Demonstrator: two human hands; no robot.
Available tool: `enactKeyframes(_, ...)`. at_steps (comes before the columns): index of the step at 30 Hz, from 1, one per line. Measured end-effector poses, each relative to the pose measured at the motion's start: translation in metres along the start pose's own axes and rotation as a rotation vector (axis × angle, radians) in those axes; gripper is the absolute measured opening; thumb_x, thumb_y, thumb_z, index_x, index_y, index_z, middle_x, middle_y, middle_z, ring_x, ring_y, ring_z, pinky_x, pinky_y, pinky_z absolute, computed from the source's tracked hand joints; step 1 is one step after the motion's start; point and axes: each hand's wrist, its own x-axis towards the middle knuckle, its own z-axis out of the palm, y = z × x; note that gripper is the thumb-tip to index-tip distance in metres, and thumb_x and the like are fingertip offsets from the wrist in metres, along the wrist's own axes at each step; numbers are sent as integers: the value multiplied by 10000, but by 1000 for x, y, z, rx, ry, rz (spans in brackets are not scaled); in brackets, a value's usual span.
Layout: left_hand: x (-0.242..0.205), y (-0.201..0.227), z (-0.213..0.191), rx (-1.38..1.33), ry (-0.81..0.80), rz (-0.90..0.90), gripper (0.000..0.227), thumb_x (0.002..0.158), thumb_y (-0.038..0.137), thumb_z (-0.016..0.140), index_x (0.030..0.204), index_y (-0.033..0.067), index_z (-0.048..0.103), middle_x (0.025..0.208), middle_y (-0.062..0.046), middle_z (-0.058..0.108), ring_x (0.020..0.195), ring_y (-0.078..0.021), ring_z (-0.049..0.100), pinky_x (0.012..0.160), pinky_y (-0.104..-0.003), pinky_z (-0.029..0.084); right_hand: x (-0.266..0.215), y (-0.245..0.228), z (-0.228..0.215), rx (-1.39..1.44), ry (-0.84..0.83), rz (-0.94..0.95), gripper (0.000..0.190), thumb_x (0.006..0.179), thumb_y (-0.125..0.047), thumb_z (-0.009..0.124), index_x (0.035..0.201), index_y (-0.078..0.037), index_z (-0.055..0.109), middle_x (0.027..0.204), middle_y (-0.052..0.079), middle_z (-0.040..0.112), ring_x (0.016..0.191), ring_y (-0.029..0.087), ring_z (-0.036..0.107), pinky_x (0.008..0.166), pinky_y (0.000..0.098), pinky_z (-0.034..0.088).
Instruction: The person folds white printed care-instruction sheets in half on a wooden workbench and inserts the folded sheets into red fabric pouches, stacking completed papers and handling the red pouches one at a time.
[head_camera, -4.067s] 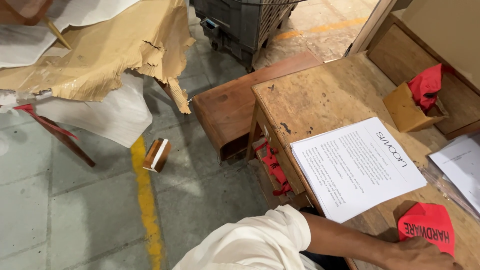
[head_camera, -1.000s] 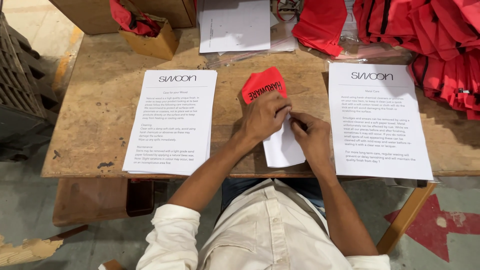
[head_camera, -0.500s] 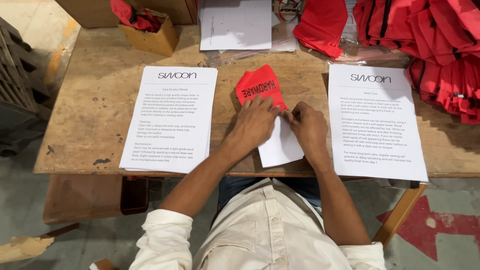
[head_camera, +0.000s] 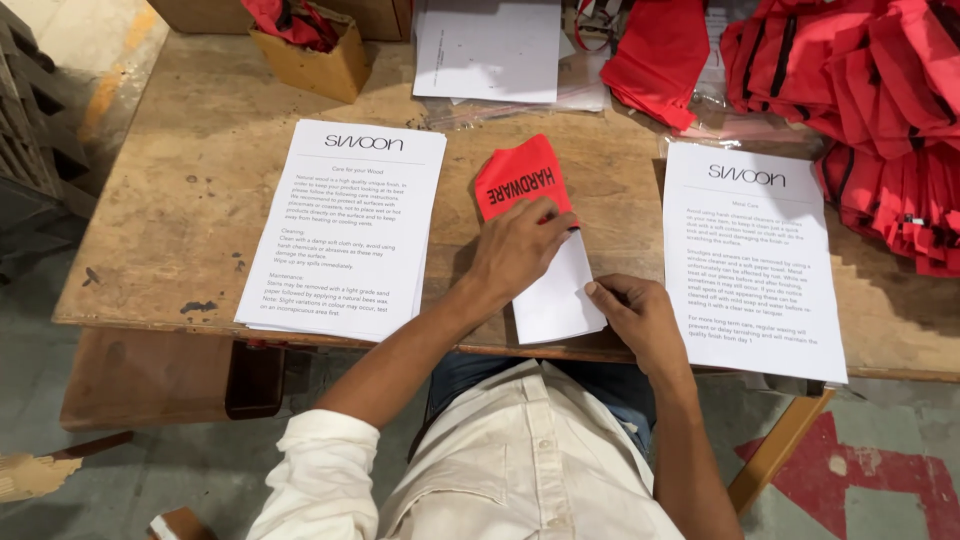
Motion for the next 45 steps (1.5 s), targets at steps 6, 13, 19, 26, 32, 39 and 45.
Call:
enactKeyframes(6, -7, -6, 13, -85, -83, 185, 197, 860, 110, 726, 1056, 120, 745, 980, -19, 661, 932, -227, 658, 764, -391, 562, 2, -2, 5, -51, 31, -11, 267, 955, -215, 683, 977, 41, 755, 626, 15, 594, 557, 67, 458, 496, 271, 371)
enactKeyframes(13, -23, -9, -16, 96, -25, 8, 224, 840, 59, 697, 1048, 102, 769, 919, -38, 644, 905, -245, 652, 771, -404, 555, 6, 3, 9, 195, 125, 81, 307, 1006, -257, 656, 986, 42, 721, 676, 33, 584, 546, 96, 476, 486, 258, 397)
enactKeyframes(19, -22, -6, -18, 71, 42, -62, 239, 860, 27, 683, 1079, 81, 763, 954, -65, 666, 894, -252, 666, 743, -384, 577, -24, 11, 5, 472, -66, 96, 287, 934, -215, 702, 1128, -4, 712, 763, 86, 699, 664, 124, 665, 605, 261, 559)
enactKeyframes(26, -18, 8, -24, -52, 70, -88, 184, 907, 71, 704, 1081, 66, 766, 921, -70, 667, 875, -256, 668, 746, -390, 564, -29, 9, 8, 498, -11, 104, 249, 957, -162, 692, 984, 84, 717, 818, 136, 746, 682, 160, 710, 629, 276, 600)
enactKeyframes(32, -25, 13, -14, -60, 61, -88, 159, 927, 57, 715, 1077, 51, 764, 909, -84, 666, 854, -266, 661, 743, -404, 548, -19, 14, 13, 528, 26, 111, 201, 963, -127, 681, 929, 69, 711, 785, 149, 732, 633, 160, 694, 568, 276, 582)
enactKeyframes(39, -2, 19, -13, -78, 83, -60, 207, 918, 69, 715, 1120, 28, 728, 927, -76, 641, 876, -259, 666, 753, -386, 560, -18, 17, 16, 462, -6, 169, 193, 962, -102, 678, 894, 73, 723, 746, 143, 733, 589, 148, 677, 525, 272, 554)
enactKeyframes(45, -3, 28, -11, -76, 62, 65, 257, 872, 42, 733, 1128, 57, 723, 1008, -55, 668, 924, -246, 666, 787, -380, 567, -15, 19, 15, 480, -17, 138, 186, 967, -108, 657, 923, 56, 733, 760, 121, 735, 603, 133, 680, 537, 260, 558)
